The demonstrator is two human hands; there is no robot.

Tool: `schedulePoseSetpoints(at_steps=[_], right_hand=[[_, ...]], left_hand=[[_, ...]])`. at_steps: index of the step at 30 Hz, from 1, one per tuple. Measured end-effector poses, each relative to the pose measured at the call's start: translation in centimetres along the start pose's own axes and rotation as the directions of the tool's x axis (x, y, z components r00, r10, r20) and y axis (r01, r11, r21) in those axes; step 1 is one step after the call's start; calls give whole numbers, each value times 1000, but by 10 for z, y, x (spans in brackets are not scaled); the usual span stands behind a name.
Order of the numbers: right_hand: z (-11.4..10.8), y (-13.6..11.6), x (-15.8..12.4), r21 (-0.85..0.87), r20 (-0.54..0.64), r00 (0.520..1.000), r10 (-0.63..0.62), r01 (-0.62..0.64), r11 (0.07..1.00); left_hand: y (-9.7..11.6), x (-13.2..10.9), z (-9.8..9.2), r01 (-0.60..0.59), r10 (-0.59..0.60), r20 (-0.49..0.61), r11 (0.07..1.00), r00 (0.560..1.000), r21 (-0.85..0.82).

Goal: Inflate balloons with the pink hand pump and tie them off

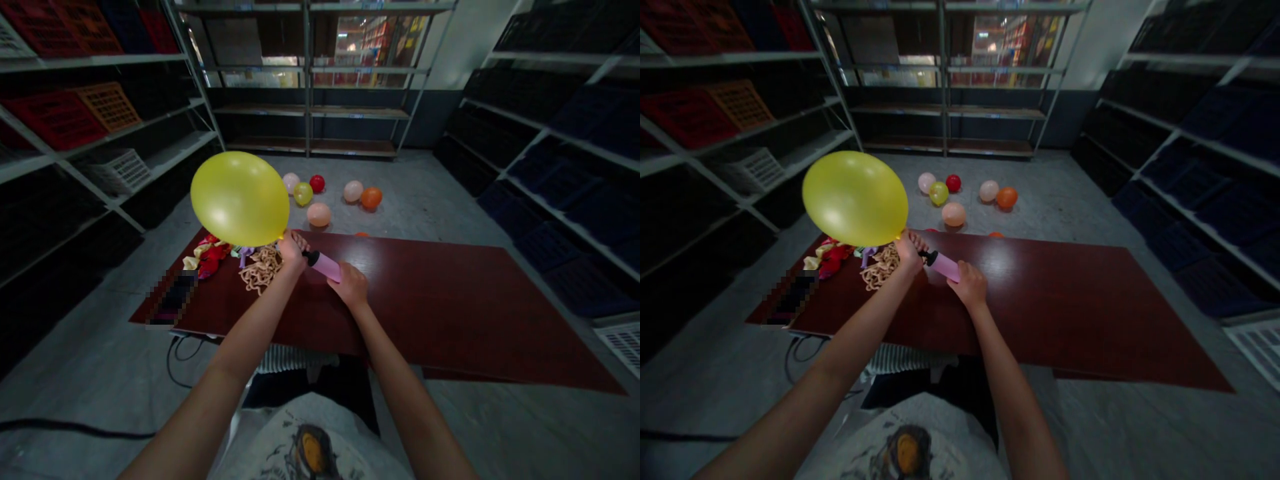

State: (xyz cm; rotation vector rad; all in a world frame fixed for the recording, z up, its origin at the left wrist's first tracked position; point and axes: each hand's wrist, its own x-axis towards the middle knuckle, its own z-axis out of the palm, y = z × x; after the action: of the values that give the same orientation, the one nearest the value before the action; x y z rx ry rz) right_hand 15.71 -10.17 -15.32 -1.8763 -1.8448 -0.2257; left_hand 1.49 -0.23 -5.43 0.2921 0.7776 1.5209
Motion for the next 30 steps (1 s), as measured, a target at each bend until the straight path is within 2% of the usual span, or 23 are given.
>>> schedulePoseSetpoints(at_steps=[2, 7, 11, 16, 20, 24, 30], right_hand=[[-2, -3, 0, -8, 8, 1000, -30, 30, 1000], [-3, -7, 0, -28, 41, 992, -117, 119, 993], [2, -4, -1, -48, 37, 989, -143, 145, 988], [5, -1, -1, -33, 56, 983, -173, 175, 984], [5, -1, -1, 16, 42, 981, -188, 187, 982], [8, 1, -1, 83, -6, 988, -154, 154, 985], [15, 9, -2, 128, -99, 995, -21, 33, 991]], left_hand=[[6, 1, -6, -45, 45, 11, 999, 999, -26], [32, 5, -23, -56, 56, 1, 997, 998, -50], [63, 8, -31, -71, 70, -29, 996, 997, -46], [108, 9, -40, -106, 106, 2, 993, 994, -57], [135, 4, -40, -160, 161, 9, 986, 987, -45], [136, -8, -21, -239, 240, 13, 969, 971, -58], [105, -16, 20, -319, 319, 64, 948, 946, -17]])
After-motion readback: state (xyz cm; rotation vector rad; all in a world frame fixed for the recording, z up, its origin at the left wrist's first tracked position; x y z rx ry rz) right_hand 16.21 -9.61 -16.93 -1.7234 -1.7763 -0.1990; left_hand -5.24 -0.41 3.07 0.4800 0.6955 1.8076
